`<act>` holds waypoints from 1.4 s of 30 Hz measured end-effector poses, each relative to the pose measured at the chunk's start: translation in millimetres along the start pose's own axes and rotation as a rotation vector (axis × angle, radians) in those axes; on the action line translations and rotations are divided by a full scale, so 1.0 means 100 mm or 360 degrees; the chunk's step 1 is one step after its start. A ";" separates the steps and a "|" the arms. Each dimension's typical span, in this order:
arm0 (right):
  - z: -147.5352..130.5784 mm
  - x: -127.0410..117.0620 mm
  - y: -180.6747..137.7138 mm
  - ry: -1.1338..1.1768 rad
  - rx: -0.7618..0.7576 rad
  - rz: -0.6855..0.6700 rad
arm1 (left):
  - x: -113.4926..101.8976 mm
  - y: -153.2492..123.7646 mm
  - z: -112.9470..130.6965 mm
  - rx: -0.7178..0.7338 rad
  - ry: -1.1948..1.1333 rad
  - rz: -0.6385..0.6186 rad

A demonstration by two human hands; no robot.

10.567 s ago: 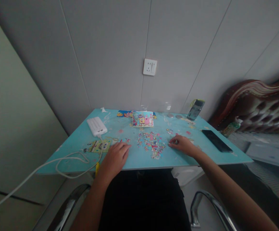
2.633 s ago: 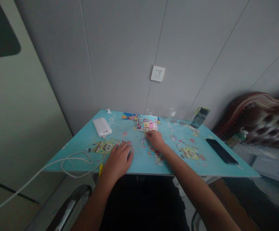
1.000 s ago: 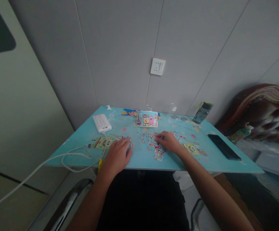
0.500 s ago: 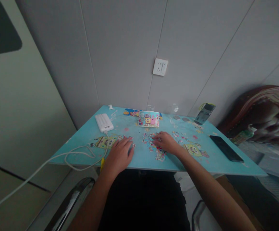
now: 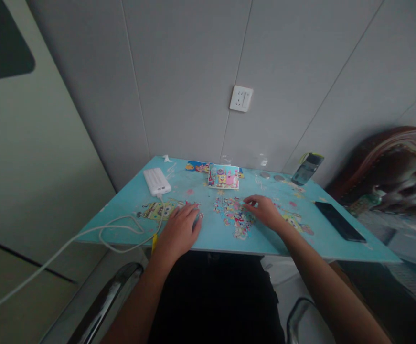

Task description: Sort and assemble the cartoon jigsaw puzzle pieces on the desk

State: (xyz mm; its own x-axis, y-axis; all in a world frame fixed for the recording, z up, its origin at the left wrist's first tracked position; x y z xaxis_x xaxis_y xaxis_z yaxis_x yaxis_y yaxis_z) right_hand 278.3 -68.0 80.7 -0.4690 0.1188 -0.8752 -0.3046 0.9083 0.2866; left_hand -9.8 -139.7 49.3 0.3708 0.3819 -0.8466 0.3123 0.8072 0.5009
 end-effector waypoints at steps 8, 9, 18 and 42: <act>0.52 -0.16 -0.27 0.0470 0.0372 0.0091 | -0.02 0.01 0.01 0.0012 -0.0009 0.0009; 0.59 -0.19 -0.29 0.0479 0.0409 0.0115 | -0.02 0.01 0.01 0.0017 -0.0007 0.0010; 1.00 -0.51 -0.57 0.0611 0.0695 0.0197 | 0.04 0.00 -0.03 0.0034 -0.0027 0.0039; -0.66 0.38 -0.18 -0.0212 -0.0279 -0.0122 | -0.13 -0.04 0.06 0.0093 -0.0059 0.0019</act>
State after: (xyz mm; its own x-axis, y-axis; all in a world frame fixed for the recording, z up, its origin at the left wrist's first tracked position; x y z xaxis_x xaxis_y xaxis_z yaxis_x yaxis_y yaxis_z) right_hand 211.8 -106.4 68.1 -0.3290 0.1145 -0.9374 -0.4802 0.8344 0.2705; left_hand -10.6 -150.4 59.8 0.4063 0.3734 -0.8340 0.3578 0.7748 0.5212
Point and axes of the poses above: each hand's wrist, its own y-axis towards the middle knuckle, its own x-axis out of the palm, z = x × y, the point moved 5 cm from there along y, towards the middle knuckle, and after that the axes turned 1 degree about -z, right-handed, at the moved point
